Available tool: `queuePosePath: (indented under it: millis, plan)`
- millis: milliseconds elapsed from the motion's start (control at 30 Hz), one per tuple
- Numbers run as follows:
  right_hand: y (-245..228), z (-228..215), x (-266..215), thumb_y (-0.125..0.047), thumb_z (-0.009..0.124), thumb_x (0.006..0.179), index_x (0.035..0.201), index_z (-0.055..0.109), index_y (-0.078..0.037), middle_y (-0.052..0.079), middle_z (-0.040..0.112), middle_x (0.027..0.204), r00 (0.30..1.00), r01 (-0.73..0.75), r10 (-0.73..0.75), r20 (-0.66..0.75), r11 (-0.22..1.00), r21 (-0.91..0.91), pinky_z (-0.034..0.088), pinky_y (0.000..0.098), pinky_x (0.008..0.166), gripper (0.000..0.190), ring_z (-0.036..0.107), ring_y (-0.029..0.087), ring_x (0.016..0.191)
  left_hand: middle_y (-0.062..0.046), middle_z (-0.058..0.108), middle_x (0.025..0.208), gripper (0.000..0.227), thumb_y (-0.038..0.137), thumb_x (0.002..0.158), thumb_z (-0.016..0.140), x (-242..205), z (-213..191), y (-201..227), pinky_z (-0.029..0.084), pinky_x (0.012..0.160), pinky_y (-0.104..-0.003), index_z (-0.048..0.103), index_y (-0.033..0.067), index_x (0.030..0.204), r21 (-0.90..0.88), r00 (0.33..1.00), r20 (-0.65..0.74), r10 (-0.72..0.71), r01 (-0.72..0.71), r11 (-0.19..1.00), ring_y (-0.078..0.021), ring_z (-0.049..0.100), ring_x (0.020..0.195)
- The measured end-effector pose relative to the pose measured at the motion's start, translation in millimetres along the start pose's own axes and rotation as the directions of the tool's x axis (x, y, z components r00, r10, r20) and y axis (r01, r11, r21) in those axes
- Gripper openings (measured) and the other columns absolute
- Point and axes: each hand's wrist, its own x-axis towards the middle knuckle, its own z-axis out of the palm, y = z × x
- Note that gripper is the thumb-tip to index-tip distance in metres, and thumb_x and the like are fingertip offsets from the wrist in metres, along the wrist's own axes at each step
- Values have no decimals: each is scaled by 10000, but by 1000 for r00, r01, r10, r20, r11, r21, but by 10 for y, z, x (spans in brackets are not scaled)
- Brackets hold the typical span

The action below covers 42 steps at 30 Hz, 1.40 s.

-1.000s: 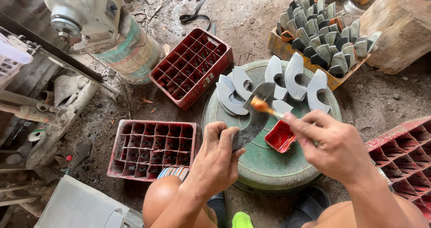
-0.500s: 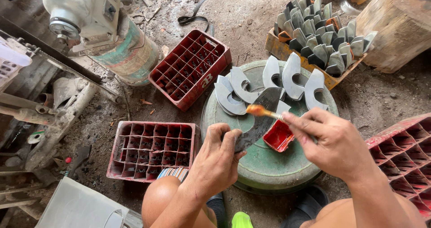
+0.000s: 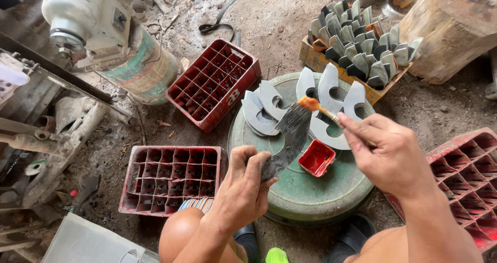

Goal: The person sits on the ground and repeatedly picks up crescent-shaped metal parts, applies red paint to their edges using a brush, and places them into a red crate. The person continues this cycle for multiple parts throughout the clip.

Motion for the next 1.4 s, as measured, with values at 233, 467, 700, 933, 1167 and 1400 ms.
queuePosePath:
  millis: [233, 467, 700, 933, 1167, 1400]
  plan:
    - [-10, -154, -39, -75, 714, 936, 1239, 745, -101, 73, 714, 926, 994, 46, -47, -103, 999, -10, 504, 285, 611, 306, 651, 135, 683, -239, 451, 1205, 487, 81, 908, 728, -3, -21, -19, 558, 859, -435, 502, -21, 1327, 16, 998, 30, -49, 49, 999, -396, 583, 1043]
    - [-82, -88, -86, -95, 741, 847, 1188, 780, -179, 44, 695, 838, 992, 113, -107, 64, 988, -107, 514, 314, 573, 354, 642, 170, 603, -254, 443, 1235, 568, 127, 862, 782, -8, 34, -11, 538, 901, -464, 477, -10, 1321, -6, 998, 21, -64, 65, 998, -456, 556, 1105]
    - [-210, 20, -152, -165, 795, 766, 1182, 796, -231, 18, 717, 808, 932, 208, -177, 316, 976, -66, 540, 330, 541, 421, 660, 199, 564, -266, 425, 1290, 826, -120, 732, 604, -14, 106, -64, 483, 1038, -479, 300, -28, 1495, -28, 992, -79, -97, 95, 995, -453, 530, 1165]
    - [-281, -75, -110, -119, 738, 802, 1144, 781, -206, 12, 715, 857, 976, 131, -102, 195, 981, -141, 553, 326, 579, 356, 675, 186, 603, -257, 417, 1268, 955, -140, 724, 599, -12, 168, -78, 473, 1062, -478, 178, -52, 1577, 1, 994, -101, -51, 51, 999, -445, 523, 1157]
    - [-359, 125, -189, -196, 773, 764, 1195, 791, -277, -18, 737, 832, 919, 227, -178, 353, 969, -101, 559, 332, 528, 439, 694, 189, 563, -235, 421, 1282, 927, -129, 837, 588, -23, 211, -96, 506, 1013, -438, 81, -78, 1611, -38, 987, -104, -125, 122, 992, -365, 575, 1103]
    - [-419, 131, -178, -291, 726, 908, 1282, 690, -430, -78, 723, 918, 906, -18, 188, 381, 913, -408, 580, 290, 623, 400, 655, 161, 656, -257, 411, 1273, 973, -157, 756, 578, 5, 227, -71, 480, 1028, -472, 78, -75, 1587, 45, 986, -144, -88, 95, 994, -405, 536, 1116]
